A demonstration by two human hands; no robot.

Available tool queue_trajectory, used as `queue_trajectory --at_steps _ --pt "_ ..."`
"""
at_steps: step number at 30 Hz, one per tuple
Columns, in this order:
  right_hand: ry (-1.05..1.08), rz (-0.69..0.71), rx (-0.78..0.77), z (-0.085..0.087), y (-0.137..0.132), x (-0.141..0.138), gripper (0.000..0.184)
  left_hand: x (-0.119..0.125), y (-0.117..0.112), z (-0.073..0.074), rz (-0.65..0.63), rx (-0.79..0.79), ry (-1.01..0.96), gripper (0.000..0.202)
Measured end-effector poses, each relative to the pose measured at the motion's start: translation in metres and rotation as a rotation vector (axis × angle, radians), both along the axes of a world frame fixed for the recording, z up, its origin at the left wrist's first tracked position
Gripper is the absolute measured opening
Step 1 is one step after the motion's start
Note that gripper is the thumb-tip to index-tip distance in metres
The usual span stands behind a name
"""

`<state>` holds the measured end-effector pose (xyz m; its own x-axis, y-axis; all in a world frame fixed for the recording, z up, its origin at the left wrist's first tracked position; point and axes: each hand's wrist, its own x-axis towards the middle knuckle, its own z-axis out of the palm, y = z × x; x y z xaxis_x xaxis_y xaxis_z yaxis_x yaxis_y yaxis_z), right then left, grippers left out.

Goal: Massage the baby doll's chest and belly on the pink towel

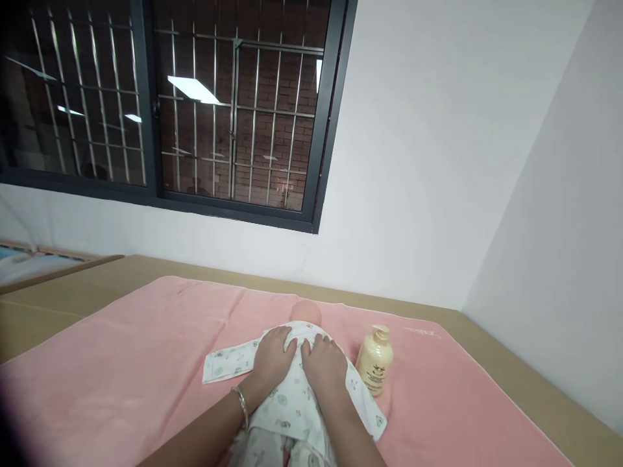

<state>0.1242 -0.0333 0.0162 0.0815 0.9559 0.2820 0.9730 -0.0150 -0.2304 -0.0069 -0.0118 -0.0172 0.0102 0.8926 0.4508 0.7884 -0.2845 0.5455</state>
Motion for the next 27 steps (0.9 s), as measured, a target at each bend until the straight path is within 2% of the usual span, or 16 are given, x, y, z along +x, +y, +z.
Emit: queue_trajectory --at_steps 2,4,7,9,15,21,24,27 --pt "-0.059 -0.054 -0.018 0.001 0.0 -0.002 0.043 0.0 0.0 0.002 0.046 -0.014 0.055 0.035" --pt "-0.056 0.003 -0.014 0.001 0.004 0.0 0.043 0.0 0.002 0.003 0.041 -0.023 0.091 0.035" --pt "-0.001 0.128 0.012 0.001 0.007 0.005 0.044 0.0 0.005 0.004 -0.056 0.02 0.117 0.037" --pt "-0.009 0.158 0.016 0.003 0.005 0.005 0.042 0.001 0.004 0.004 -0.081 0.056 0.135 0.034" --pt "-0.082 -0.003 -0.058 0.01 -0.009 -0.01 0.037 0.003 -0.003 0.004 0.017 0.069 0.164 0.027" --pt "-0.001 0.162 -0.02 0.008 0.001 0.003 0.043 0.004 -0.001 0.005 -0.058 0.06 0.196 0.027" --pt "-0.028 0.122 -0.066 0.01 -0.001 -0.003 0.039 0.008 -0.006 0.005 -0.034 0.08 0.24 0.028" --pt "-0.047 0.061 -0.09 0.01 -0.004 -0.011 0.038 0.007 -0.007 0.003 0.026 0.069 0.202 0.028"
